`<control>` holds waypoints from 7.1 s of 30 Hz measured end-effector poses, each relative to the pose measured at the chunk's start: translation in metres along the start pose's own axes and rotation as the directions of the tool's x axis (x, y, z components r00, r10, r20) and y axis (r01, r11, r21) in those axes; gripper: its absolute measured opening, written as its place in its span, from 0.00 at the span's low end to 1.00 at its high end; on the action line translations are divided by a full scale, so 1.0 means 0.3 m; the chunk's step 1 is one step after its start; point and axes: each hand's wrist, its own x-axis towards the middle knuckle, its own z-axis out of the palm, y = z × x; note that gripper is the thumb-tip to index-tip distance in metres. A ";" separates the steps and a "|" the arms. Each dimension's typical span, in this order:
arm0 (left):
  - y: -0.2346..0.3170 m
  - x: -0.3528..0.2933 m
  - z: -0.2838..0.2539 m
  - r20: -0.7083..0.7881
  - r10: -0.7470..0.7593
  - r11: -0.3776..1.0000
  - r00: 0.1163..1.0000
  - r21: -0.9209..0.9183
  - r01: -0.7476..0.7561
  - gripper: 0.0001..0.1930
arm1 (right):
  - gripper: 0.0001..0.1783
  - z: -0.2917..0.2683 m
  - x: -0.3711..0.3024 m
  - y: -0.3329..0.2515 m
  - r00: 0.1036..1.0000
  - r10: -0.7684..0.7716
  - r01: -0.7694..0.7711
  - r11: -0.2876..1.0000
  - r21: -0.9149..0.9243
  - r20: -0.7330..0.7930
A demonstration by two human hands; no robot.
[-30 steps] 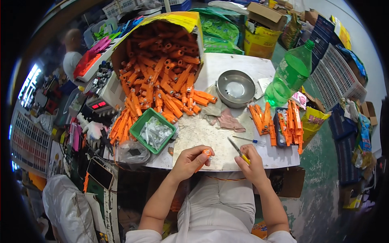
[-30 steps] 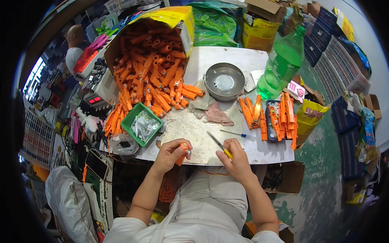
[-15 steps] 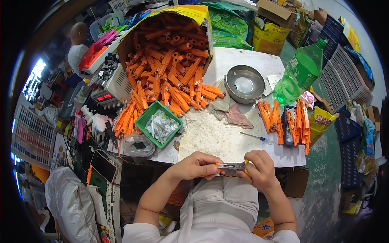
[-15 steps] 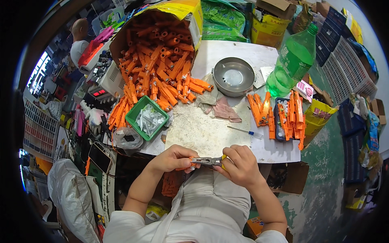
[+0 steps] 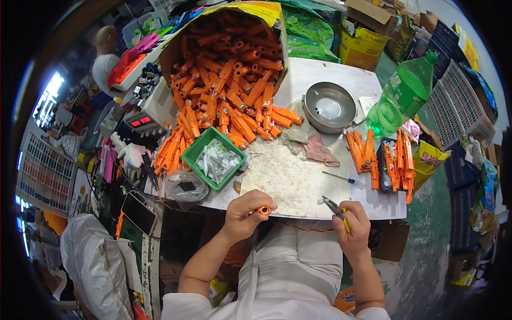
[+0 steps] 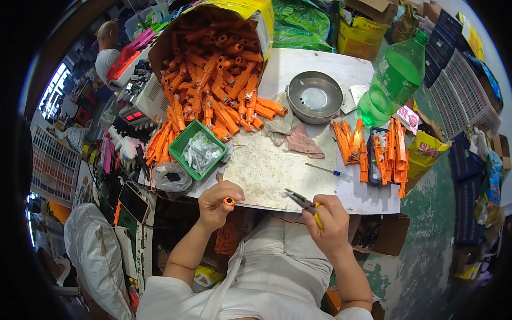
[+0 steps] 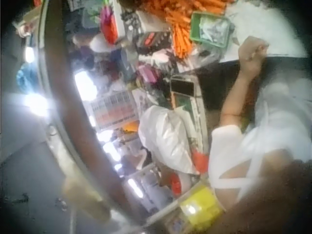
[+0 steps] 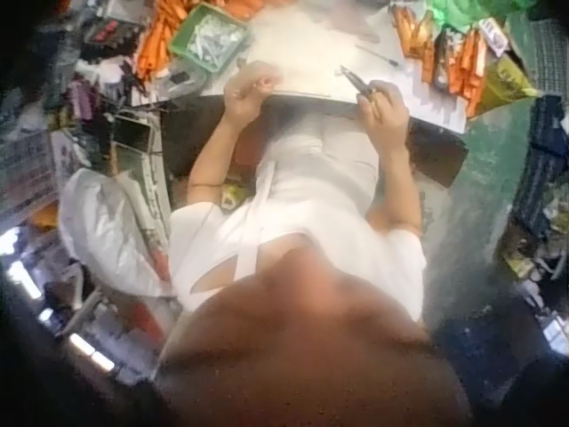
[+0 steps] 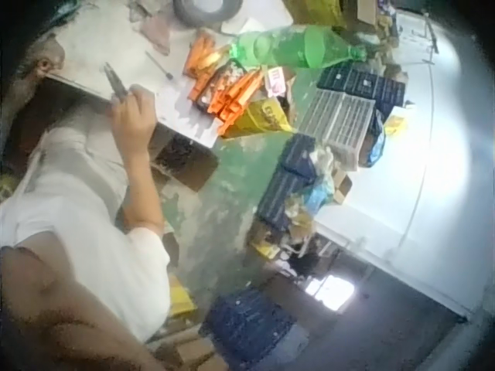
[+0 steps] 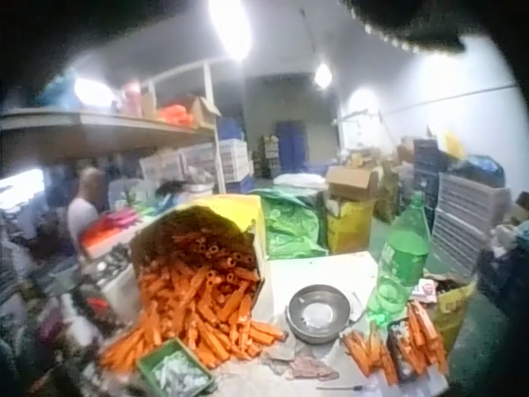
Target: The person assembles small orange plastic components at a cluttered workbench. They use a screwdriver to tighten screws and pliers to manipulate small parts, picking up components from a large pile and placing finished units aside.
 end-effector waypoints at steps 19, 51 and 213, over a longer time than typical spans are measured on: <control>0.039 0.012 0.025 0.116 0.139 0.980 0.983 0.127 -0.154 0.10 | 0.15 0.014 0.023 -0.103 0.979 -0.163 0.162 0.987 0.019 0.123; 0.171 0.027 0.057 0.276 -0.504 0.845 0.819 -0.040 0.534 0.14 | 0.12 -0.062 0.034 -0.118 0.846 -0.228 0.350 0.919 -0.181 0.482; -0.042 -0.036 0.213 0.177 -0.653 0.560 0.737 -0.541 0.627 0.10 | 0.10 0.060 0.043 -0.060 0.973 0.170 -0.200 0.958 0.204 0.158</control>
